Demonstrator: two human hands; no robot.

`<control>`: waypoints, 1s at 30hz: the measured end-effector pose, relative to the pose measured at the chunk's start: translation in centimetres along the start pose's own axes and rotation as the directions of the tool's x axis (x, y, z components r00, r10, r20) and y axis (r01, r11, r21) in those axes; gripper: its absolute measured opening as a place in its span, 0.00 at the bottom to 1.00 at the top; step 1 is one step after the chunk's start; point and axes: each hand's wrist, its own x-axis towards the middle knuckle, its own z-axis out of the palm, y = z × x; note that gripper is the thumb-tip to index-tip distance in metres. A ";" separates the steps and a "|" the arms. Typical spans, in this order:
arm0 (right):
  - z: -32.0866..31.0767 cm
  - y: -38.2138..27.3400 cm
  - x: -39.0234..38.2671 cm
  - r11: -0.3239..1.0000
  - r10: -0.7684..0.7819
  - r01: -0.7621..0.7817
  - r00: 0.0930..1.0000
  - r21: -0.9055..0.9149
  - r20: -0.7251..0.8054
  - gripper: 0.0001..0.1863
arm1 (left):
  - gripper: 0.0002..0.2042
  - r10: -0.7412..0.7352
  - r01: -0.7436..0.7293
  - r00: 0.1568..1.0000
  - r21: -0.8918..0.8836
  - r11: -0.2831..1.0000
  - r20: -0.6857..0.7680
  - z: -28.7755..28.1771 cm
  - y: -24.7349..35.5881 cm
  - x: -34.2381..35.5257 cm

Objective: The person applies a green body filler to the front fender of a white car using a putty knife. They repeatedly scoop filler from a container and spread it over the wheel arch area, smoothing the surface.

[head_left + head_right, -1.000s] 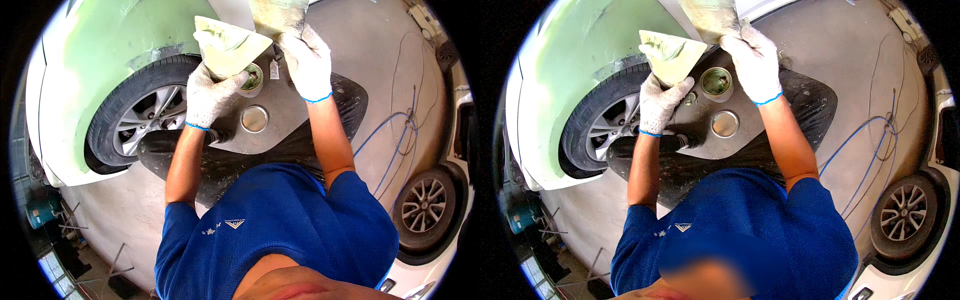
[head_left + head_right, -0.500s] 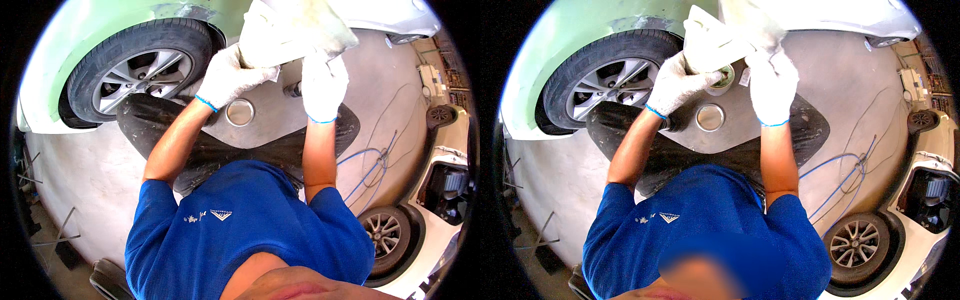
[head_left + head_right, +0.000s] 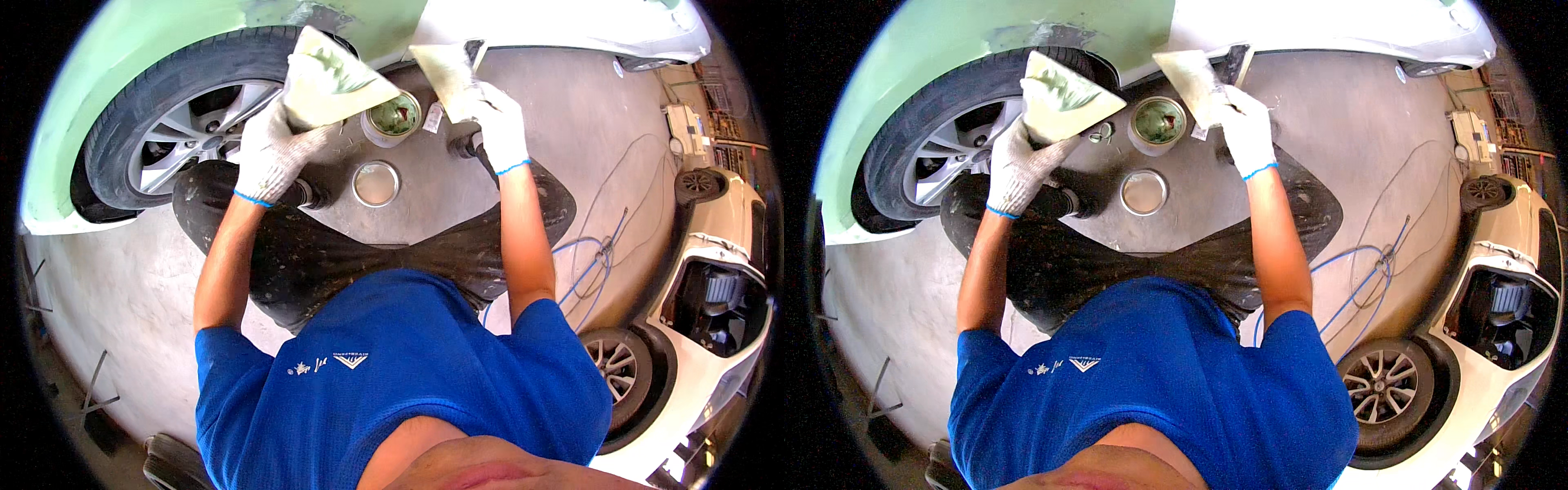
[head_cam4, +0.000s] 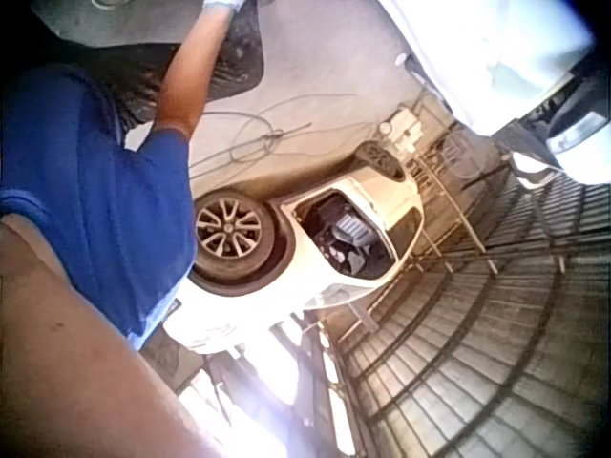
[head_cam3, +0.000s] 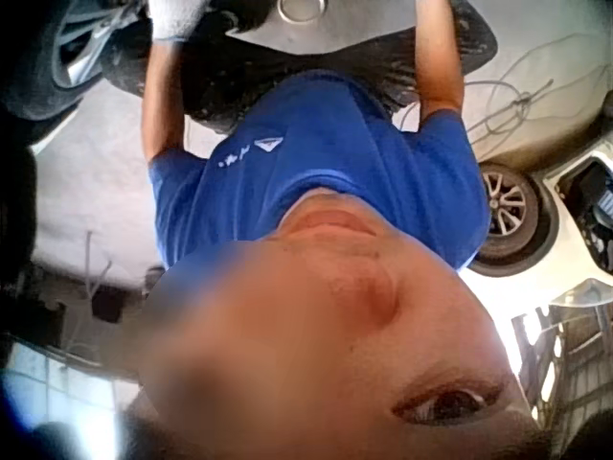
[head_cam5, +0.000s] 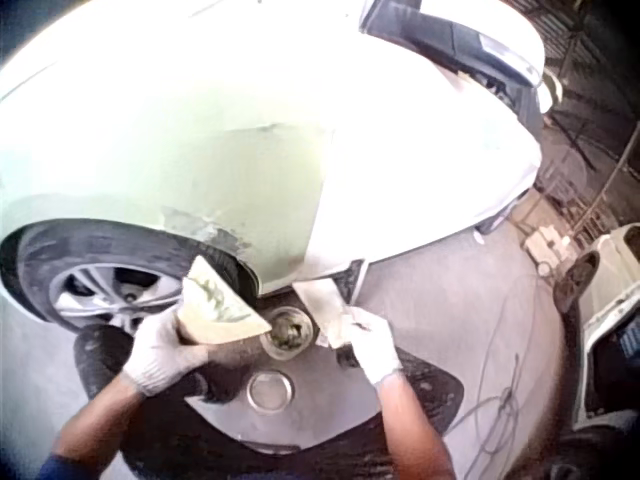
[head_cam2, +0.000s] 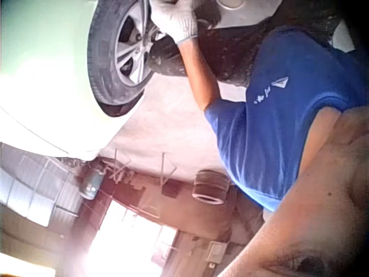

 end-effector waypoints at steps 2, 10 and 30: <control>0.4 2.2 0.7 0.989 0.082 -0.075 0.996 -0.125 0.047 0.16 | 0.26 -0.031 0.031 0.999 0.059 0.998 0.006 0.0 -2.7 -0.3; 0.9 11.1 5.4 0.665 0.041 0.025 0.997 -0.746 0.070 0.17 | 0.27 -0.053 0.022 0.991 0.239 0.971 0.121 1.7 -5.0 -0.9; 10.4 29.0 13.1 0.453 0.350 -0.086 0.932 -0.887 0.089 0.25 | 0.23 -0.220 0.104 0.932 0.373 0.922 0.286 3.4 -6.7 -0.1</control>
